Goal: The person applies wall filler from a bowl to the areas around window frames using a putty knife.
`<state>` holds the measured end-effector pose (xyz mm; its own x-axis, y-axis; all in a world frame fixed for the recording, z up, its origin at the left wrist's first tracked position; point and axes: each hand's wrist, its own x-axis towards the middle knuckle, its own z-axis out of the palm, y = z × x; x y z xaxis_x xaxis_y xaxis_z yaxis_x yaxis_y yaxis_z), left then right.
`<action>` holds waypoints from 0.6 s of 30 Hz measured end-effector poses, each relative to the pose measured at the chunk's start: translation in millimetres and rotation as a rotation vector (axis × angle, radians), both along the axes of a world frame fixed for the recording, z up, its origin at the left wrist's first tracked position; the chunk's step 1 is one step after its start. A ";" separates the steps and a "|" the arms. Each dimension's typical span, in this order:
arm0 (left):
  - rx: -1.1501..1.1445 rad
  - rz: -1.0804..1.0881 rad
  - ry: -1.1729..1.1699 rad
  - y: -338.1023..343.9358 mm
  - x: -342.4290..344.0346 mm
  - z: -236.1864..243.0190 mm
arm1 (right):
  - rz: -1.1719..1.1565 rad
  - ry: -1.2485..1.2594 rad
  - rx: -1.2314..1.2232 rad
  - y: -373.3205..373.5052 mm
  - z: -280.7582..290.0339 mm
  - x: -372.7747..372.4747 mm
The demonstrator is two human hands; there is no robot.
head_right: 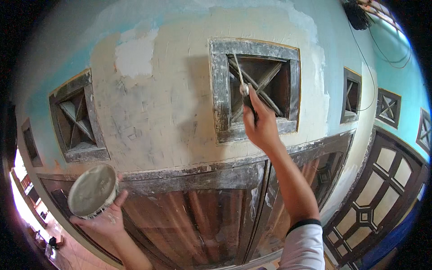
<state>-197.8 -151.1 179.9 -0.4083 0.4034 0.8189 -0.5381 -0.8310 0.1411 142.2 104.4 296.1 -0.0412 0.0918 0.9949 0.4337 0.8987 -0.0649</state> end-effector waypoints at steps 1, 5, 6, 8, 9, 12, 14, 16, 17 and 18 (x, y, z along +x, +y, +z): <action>-0.006 0.002 -0.004 1.2 6.7 -8.4 | 0.401 0.076 -0.284 -15.1 -18.2 0.1; -0.127 -0.342 0.055 31.2 37.8 -50.5 | 1.072 0.179 -0.831 -63.4 -95.4 12.0; -0.125 -0.538 0.047 40.2 47.8 -59.2 | 1.107 0.195 -0.865 -70.5 -114.3 16.1; -0.167 -0.669 0.029 59.4 60.7 -72.1 | 1.138 0.209 -0.914 -79.8 -147.6 20.0; -0.165 -0.732 0.068 70.8 64.8 -80.4 | 0.976 0.190 -0.870 -81.7 -166.1 21.0; -0.260 -0.828 -0.069 70.3 81.3 -91.0 | 0.675 0.021 -0.712 -85.7 -194.9 18.1; -0.239 -0.912 -0.092 74.5 83.7 -99.5 | 0.502 -0.104 -0.547 -94.6 -200.0 13.3; -0.254 -0.933 -0.077 83.9 79.8 -118.5 | 0.457 -0.185 -0.536 -98.6 -205.6 20.9; -0.263 -0.945 -0.057 85.3 78.0 -125.8 | 0.423 -0.267 -0.517 -100.1 -208.6 22.9; -0.309 -0.940 -0.048 84.3 78.7 -125.5 | 0.437 -0.277 -0.549 -107.6 -203.7 19.9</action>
<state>-119.1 -66.9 54.3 0.1576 0.7732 0.6143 -0.9706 0.0065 0.2408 162.1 -3.2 92.4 -0.4299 0.4891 0.7589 0.1108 0.8628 -0.4932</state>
